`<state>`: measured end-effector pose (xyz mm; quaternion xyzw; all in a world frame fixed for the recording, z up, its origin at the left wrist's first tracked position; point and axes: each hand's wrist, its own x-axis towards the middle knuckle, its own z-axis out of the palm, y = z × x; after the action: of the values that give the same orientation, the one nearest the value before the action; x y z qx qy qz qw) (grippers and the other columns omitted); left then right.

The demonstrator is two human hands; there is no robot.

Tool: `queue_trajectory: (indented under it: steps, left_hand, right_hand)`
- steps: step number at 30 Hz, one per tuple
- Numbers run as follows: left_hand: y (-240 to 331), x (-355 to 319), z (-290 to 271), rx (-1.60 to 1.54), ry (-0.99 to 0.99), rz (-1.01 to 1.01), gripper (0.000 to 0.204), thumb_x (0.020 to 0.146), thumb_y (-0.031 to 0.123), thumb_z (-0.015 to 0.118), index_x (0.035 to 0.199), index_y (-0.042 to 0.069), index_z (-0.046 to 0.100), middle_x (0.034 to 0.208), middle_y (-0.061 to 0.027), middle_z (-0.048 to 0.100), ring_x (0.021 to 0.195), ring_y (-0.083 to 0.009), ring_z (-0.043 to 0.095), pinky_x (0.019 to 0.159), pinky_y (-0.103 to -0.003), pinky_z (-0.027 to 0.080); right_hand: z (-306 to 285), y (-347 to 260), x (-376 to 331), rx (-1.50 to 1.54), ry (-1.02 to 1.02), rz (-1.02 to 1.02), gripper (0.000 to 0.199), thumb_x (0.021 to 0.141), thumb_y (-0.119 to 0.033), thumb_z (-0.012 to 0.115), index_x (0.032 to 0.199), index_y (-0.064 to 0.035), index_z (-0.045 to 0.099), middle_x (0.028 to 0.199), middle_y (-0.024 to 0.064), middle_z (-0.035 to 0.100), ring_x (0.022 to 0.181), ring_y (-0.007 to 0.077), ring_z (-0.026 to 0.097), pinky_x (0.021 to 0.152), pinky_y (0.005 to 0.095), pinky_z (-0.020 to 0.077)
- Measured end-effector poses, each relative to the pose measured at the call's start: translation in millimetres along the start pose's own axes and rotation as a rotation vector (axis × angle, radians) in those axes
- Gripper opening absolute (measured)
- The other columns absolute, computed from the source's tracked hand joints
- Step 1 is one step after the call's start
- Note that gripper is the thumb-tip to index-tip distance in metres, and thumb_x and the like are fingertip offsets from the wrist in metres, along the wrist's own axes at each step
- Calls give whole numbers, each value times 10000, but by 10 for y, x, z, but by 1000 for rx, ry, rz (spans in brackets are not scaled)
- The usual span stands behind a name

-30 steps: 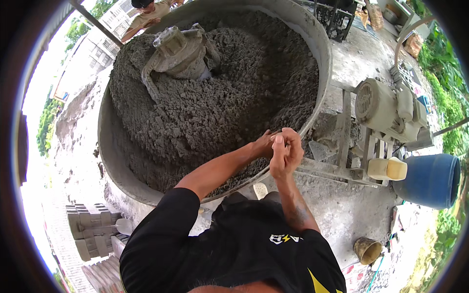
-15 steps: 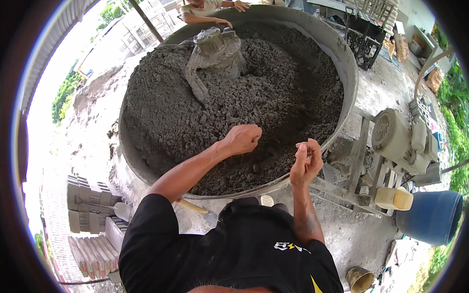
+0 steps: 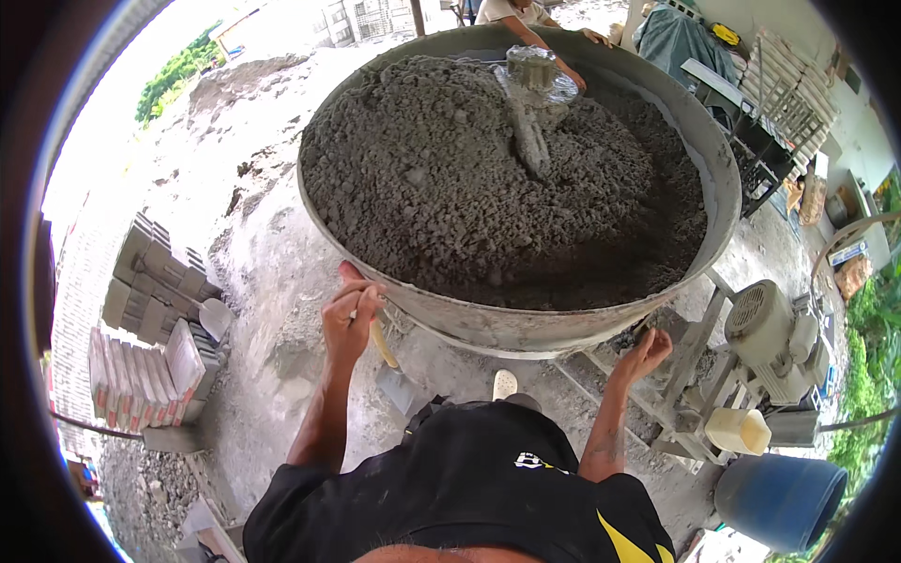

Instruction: The person operates a cement mixer, repeatedly checking the concrete consistency by hand and with a shovel. They scrape the interior of the mixer and later shovel mixed concrete out onto the ground.

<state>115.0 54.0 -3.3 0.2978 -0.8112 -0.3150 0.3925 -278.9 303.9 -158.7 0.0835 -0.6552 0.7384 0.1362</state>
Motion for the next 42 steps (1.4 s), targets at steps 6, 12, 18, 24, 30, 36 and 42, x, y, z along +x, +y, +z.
queue_trajectory:
  steps: [6,12,18,24,30,36,42]
  left_hand:
    - [-1970,-3325,74,255,-445,-896,553,846,429,693,1229,31,662,1136,-270,669,1113,-425,616,963,-451,482]
    - [-1898,-6487,303,-166,-889,-1519,605,902,575,546,1054,14,711,999,-244,704,990,-369,674,854,-459,523]
    - [-1338,-6714,237,-821,-385,-1954,606,933,563,493,1175,28,641,1082,-214,684,1018,-341,663,867,-479,528]
    - [-1577,-5748,-833,-1266,640,-1596,596,943,567,485,1256,65,567,1158,-190,650,1025,-325,641,907,-480,497]
    - [-1728,-5283,-724,-668,65,-1556,498,845,490,723,1147,105,631,1061,-62,698,1022,-207,621,897,-473,463]
    - [-1680,-5828,-223,-718,-237,-1349,650,843,613,658,1143,37,695,1191,-130,667,1068,-263,635,905,-400,509]
    - [-1867,-5419,-654,128,-704,-1272,495,903,513,629,987,38,740,931,-174,732,898,-305,699,783,-397,538]
  right_hand:
    - [-1705,1255,-2221,-873,-887,1264,565,952,-488,549,1323,-63,575,1172,177,631,1085,305,592,903,428,495]
    - [-2079,152,-3205,-597,-1360,1463,433,954,-436,560,1224,-104,623,1129,118,663,1037,263,610,898,441,470]
    - [-2191,474,-2907,-232,-560,1415,345,928,-443,600,1127,-167,658,1069,42,693,955,220,625,860,468,449]
    - [-1366,264,-3352,-595,-1667,1015,605,886,-522,648,1334,-125,560,1342,109,568,1218,269,538,1031,414,404]
    - [-636,348,-3834,-1062,-2213,665,573,858,-458,699,1251,-44,645,1241,162,631,1150,247,610,912,394,504]
    - [-213,1063,-3511,-780,-2060,703,368,893,-376,685,1041,-45,748,934,60,751,782,199,710,674,343,565]
    - [-287,1142,-3573,-813,-2096,190,475,946,-481,566,1095,-57,722,1054,116,741,982,257,679,885,385,495]
